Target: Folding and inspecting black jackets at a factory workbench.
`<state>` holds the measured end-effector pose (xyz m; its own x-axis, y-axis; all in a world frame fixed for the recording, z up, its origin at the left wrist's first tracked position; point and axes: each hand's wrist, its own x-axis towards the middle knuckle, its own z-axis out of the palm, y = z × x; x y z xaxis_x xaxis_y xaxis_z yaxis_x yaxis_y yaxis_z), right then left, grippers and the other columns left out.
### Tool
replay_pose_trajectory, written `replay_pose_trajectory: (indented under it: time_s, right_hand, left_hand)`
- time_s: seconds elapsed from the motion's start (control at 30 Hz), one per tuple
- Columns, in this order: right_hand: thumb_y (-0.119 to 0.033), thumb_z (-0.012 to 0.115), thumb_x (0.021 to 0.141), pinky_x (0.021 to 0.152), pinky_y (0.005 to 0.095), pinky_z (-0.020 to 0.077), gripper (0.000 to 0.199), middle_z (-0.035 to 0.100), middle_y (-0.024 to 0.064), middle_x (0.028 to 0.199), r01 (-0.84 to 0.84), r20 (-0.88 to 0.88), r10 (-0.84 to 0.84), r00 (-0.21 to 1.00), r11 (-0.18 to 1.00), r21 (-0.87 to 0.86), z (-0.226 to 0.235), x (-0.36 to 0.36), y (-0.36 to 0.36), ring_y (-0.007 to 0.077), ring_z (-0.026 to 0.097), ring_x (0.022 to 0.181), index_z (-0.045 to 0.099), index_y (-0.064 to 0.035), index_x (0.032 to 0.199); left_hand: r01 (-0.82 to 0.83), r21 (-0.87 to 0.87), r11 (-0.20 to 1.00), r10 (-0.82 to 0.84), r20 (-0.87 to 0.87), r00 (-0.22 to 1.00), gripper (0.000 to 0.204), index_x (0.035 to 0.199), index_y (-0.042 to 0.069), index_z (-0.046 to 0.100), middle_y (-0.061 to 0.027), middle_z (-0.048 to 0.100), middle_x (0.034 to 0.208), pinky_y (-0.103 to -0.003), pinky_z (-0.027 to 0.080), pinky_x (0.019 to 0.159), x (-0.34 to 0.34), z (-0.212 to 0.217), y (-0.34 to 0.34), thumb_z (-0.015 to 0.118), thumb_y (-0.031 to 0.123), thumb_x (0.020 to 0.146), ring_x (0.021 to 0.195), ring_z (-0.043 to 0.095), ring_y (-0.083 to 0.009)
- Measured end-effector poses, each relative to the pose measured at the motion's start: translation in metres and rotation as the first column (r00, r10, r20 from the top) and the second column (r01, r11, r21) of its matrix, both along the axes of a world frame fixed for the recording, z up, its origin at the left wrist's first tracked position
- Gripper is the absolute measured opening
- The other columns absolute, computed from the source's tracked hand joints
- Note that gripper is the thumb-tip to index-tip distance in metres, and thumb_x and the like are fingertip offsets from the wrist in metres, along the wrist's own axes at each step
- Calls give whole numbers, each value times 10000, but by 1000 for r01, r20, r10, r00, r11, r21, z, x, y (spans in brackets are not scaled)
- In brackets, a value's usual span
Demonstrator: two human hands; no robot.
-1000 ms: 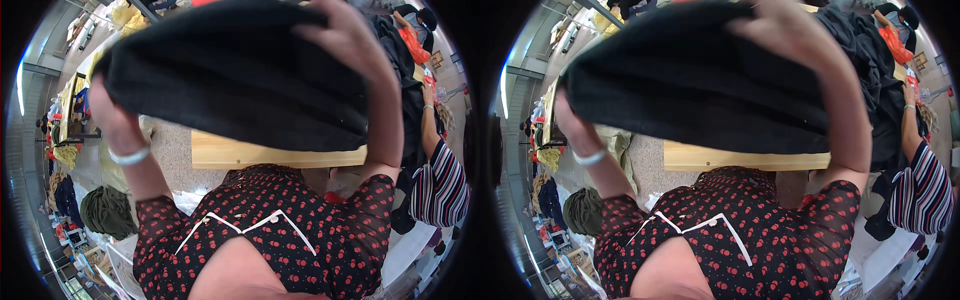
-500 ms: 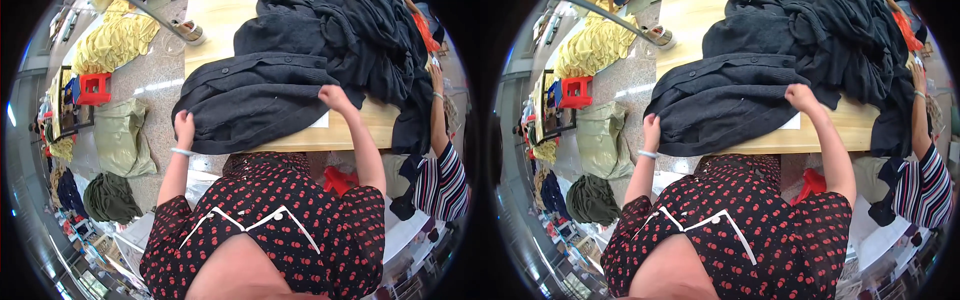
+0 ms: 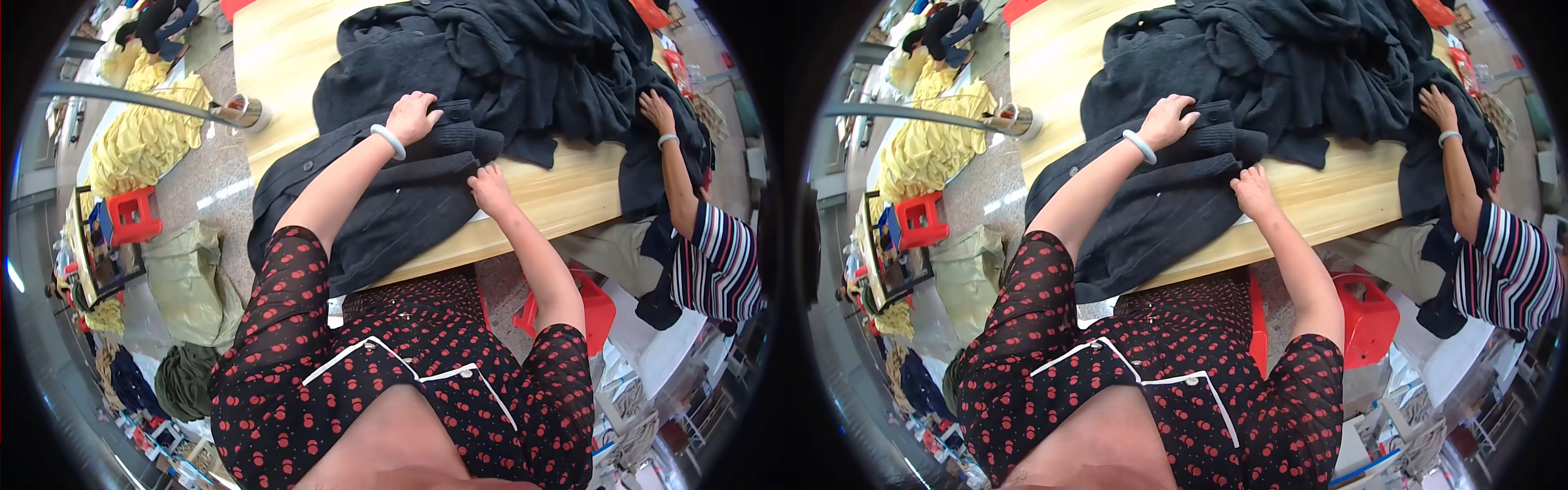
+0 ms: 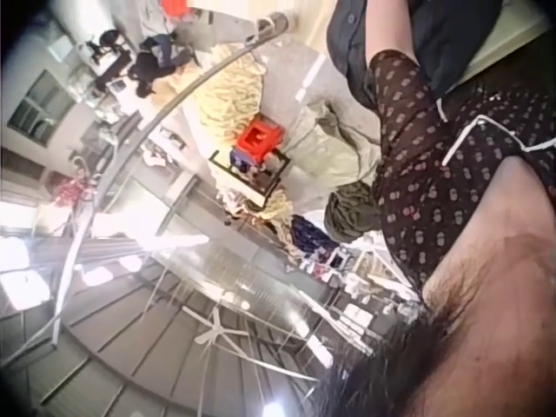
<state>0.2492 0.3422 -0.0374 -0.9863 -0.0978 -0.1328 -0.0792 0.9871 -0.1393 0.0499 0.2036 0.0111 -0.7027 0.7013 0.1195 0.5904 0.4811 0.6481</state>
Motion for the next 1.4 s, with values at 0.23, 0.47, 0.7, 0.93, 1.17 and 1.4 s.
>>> replay_pose_trajectory:
  time_s: [0.23, 0.47, 0.7, 0.93, 1.17, 1.4]
  right_hand:
    - [-43, 488, 711, 644, 368, 427, 64, 510, 86, 676, 44, -42, -48, 998, 995, -84, 32, 23, 0, 268, 543, 680, 511, -89, 748]
    - [-77, 572, 697, 500, 323, 428, 115, 483, 62, 636, -236, -483, 93, 870, 940, -244, 229, -29, -58, 228, 540, 566, 512, -87, 795]
    - [-69, 498, 684, 593, 317, 449, 112, 520, 61, 721, -190, -411, 139, 901, 978, -86, 202, -38, -78, 211, 550, 700, 496, -64, 796]
    - [-17, 523, 630, 698, 374, 391, 134, 525, 92, 677, -146, -359, 48, 932, 957, -252, 196, -30, -102, 276, 524, 691, 513, -56, 758]
    - [-9, 506, 662, 722, 351, 392, 111, 528, 104, 686, -124, -444, -7, 896, 956, -266, 200, -37, -103, 277, 514, 681, 494, -39, 768]
    - [-10, 470, 708, 722, 358, 393, 106, 509, 115, 716, -195, -472, 81, 878, 961, -198, 200, -42, -69, 281, 515, 724, 483, -31, 811]
  left_hand:
    - [178, -197, 964, -165, 80, 983, 317, 904, 42, 609, -162, 610, 862, -392, 449, 773, -2, 1, 25, 635, 286, 704, 848, 574, -312]
    - [116, 381, 917, -244, 307, 920, 290, 758, -47, 507, -145, 461, 612, -295, 392, 539, 37, 113, -21, 617, 220, 761, 603, 404, -87]
    - [-160, 494, 855, -317, 741, 592, 232, 875, 19, 520, -10, 510, 839, -228, 373, 746, 82, 83, -69, 398, 212, 911, 803, 453, -86]
    - [-199, 432, 880, -269, 797, 540, 166, 847, 19, 542, 32, 513, 746, -186, 378, 636, 85, 74, -91, 468, 163, 886, 690, 442, -38]
    - [-261, 415, 872, -203, 790, 579, 202, 821, -6, 563, 16, 527, 698, -207, 371, 573, 82, 86, -92, 495, 178, 868, 658, 437, -41]
    - [-368, 399, 840, -187, 849, 494, 197, 785, 17, 558, 41, 499, 685, -193, 356, 565, 90, 112, -65, 473, 167, 880, 641, 415, -31]
